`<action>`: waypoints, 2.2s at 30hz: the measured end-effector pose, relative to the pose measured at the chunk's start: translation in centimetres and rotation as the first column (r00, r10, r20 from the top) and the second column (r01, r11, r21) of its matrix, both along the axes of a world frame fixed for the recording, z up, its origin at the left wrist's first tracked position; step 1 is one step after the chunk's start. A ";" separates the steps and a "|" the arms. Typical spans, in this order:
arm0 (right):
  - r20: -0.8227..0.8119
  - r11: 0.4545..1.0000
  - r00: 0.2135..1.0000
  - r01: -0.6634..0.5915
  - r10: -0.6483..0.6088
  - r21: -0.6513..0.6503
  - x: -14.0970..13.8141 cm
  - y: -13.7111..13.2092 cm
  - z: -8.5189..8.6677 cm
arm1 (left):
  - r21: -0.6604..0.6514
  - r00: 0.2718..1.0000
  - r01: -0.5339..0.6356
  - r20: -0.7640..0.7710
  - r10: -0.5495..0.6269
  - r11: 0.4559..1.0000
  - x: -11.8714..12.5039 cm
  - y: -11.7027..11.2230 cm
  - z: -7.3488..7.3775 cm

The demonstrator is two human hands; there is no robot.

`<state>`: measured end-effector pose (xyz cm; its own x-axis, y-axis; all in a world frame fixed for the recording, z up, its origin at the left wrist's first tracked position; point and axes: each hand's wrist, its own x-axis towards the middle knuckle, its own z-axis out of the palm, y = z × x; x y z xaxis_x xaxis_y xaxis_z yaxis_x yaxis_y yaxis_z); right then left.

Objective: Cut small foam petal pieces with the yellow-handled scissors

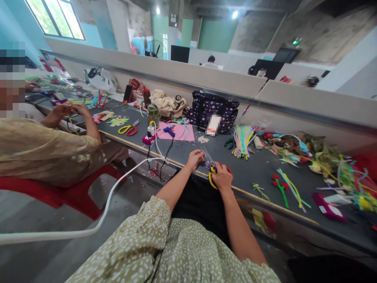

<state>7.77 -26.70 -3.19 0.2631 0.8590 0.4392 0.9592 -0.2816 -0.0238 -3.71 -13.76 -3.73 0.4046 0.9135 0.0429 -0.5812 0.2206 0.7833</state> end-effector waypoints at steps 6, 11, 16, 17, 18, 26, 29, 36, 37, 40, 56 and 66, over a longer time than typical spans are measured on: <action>-0.003 0.999 1.000 0.000 0.000 -0.033 0.0 0.0 0.2 | -0.028 1.000 0.004 -0.009 -0.004 1.000 0.0 -0.1 0.3; -0.008 0.999 1.000 -0.022 0.022 -0.033 0.1 0.0 0.4 | -0.034 1.000 0.011 0.012 -0.011 0.999 0.1 -0.1 0.2; 0.007 0.998 1.000 -0.020 0.021 -0.051 0.1 0.1 0.5 | -0.043 1.000 0.009 -0.015 -0.010 0.999 0.1 -0.1 0.2; 0.014 0.998 1.000 -0.018 0.019 -0.058 0.2 0.1 0.5 | -0.043 1.000 0.010 -0.020 -0.011 0.999 0.1 0.0 0.2; 0.021 0.998 1.000 -0.019 0.020 -0.061 0.2 0.2 0.5 | -0.042 1.000 0.011 -0.019 -0.012 0.999 0.1 0.0 0.2; 0.040 0.996 0.998 -0.045 0.048 -0.077 0.5 0.4 0.5 | -0.047 1.000 0.013 -0.003 -0.013 0.999 0.3 0.2 -0.2; 0.039 0.994 0.998 -0.041 0.045 -0.101 0.6 0.5 0.6 | -0.040 1.000 0.016 0.009 -0.016 0.999 0.3 0.3 -0.3; 0.014 0.985 0.999 -0.037 0.040 -0.171 0.8 0.7 1.2 | -0.007 1.000 0.020 0.007 -0.020 1.000 0.2 0.2 -0.3; 0.003 0.985 0.999 -0.038 0.040 -0.170 0.7 0.6 1.3 | -0.009 1.000 0.018 0.003 -0.018 1.000 0.2 0.2 -0.3; -0.012 0.989 1.000 -0.024 0.023 -0.145 0.6 0.4 1.6 | -0.020 1.000 0.018 0.007 -0.018 1.000 0.1 0.2 -0.3; 0.043 0.990 0.997 -0.058 0.065 -0.128 0.3 0.1 1.0 | -0.030 0.999 0.034 0.016 -0.034 0.999 0.2 0.5 -0.5; 0.034 0.989 0.998 -0.046 0.051 -0.141 0.2 0.3 1.3 | 0.017 0.999 0.040 -0.022 -0.040 0.999 0.2 0.4 -0.7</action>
<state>8.00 -26.39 -1.92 0.2052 0.9241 0.3224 0.9714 -0.2326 0.0483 -3.50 -13.32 -4.44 0.4418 0.8957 0.0497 -0.5548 0.2292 0.7998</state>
